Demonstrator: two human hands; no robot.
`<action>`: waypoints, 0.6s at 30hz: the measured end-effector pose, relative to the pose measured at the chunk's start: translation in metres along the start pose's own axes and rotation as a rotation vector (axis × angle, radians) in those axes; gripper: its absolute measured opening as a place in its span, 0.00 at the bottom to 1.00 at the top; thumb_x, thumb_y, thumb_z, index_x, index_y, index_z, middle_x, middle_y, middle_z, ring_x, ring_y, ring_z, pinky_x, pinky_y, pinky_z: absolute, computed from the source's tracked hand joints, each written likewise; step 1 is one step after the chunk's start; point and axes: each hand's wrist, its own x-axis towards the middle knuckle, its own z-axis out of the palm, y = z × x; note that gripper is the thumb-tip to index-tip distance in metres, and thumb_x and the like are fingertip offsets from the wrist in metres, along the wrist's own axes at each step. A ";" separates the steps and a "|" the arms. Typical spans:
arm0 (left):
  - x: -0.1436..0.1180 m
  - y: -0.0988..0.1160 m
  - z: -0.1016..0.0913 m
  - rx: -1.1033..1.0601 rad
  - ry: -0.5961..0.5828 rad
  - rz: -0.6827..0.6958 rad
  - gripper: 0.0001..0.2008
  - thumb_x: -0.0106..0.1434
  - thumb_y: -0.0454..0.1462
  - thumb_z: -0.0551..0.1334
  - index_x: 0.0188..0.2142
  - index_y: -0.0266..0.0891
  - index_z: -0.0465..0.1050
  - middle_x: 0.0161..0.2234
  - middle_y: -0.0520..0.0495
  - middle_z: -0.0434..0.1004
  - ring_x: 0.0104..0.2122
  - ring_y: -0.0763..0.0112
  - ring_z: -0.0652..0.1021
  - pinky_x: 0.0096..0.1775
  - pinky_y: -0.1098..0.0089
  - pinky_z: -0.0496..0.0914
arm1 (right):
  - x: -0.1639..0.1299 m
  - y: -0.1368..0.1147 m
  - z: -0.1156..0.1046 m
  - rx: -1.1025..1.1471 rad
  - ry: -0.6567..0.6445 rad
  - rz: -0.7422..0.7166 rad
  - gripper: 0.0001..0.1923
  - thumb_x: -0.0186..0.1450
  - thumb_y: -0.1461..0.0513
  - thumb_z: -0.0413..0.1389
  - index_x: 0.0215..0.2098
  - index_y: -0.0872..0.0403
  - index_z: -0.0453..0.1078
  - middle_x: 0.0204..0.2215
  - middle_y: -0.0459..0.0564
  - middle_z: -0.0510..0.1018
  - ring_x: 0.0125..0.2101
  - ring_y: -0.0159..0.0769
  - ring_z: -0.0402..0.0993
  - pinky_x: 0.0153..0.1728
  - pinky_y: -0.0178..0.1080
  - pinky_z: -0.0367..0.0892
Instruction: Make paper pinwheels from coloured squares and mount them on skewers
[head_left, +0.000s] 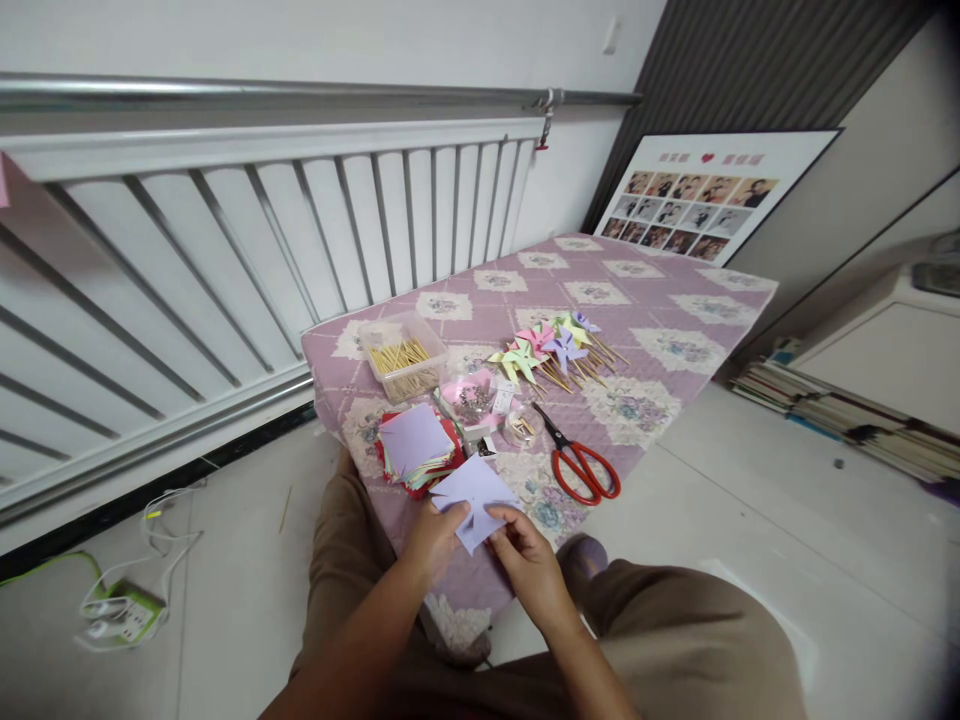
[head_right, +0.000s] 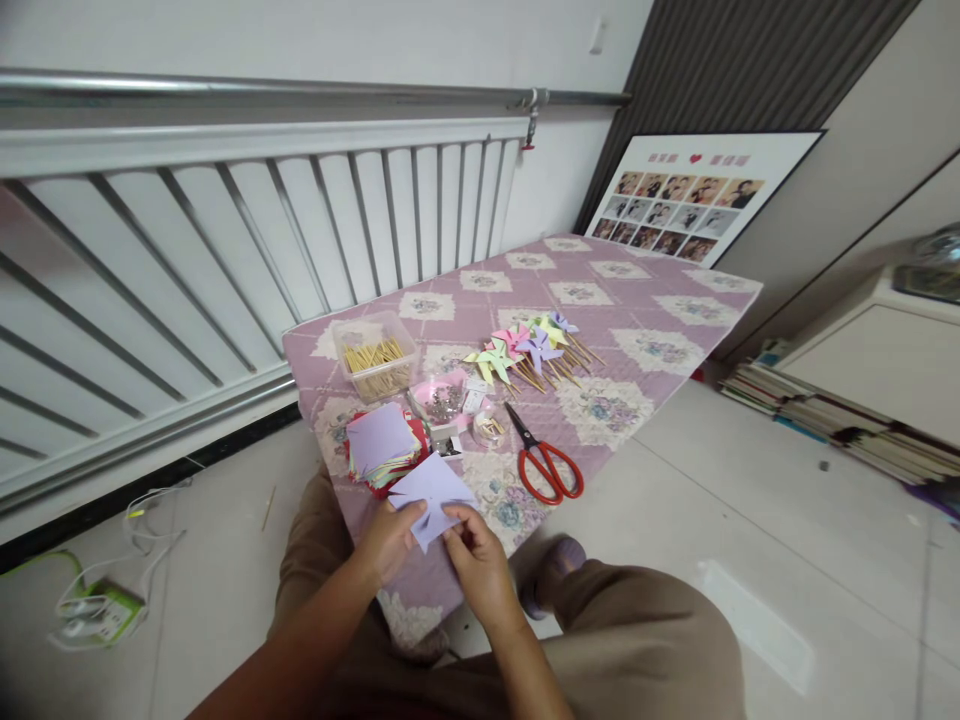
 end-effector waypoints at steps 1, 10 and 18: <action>0.000 0.001 0.001 0.003 -0.004 0.004 0.13 0.48 0.37 0.69 0.36 0.39 0.75 0.32 0.50 0.79 0.31 0.68 0.77 0.37 0.68 0.70 | 0.000 0.000 0.000 0.010 0.002 0.002 0.10 0.61 0.58 0.58 0.42 0.50 0.71 0.26 0.43 0.71 0.27 0.34 0.67 0.31 0.34 0.64; -0.004 0.005 0.007 0.062 -0.011 0.057 0.12 0.50 0.38 0.68 0.36 0.39 0.75 0.30 0.50 0.79 0.28 0.69 0.76 0.34 0.70 0.68 | 0.001 -0.003 0.003 0.024 0.007 0.002 0.10 0.60 0.57 0.60 0.39 0.50 0.71 0.30 0.46 0.75 0.31 0.36 0.71 0.34 0.36 0.66; -0.008 0.013 0.016 0.122 0.028 0.057 0.06 0.50 0.36 0.66 0.27 0.38 0.72 0.20 0.55 0.71 0.21 0.75 0.70 0.27 0.74 0.65 | 0.004 -0.020 0.007 -0.111 0.024 -0.019 0.12 0.63 0.54 0.56 0.27 0.52 0.71 0.26 0.47 0.77 0.30 0.39 0.71 0.34 0.37 0.65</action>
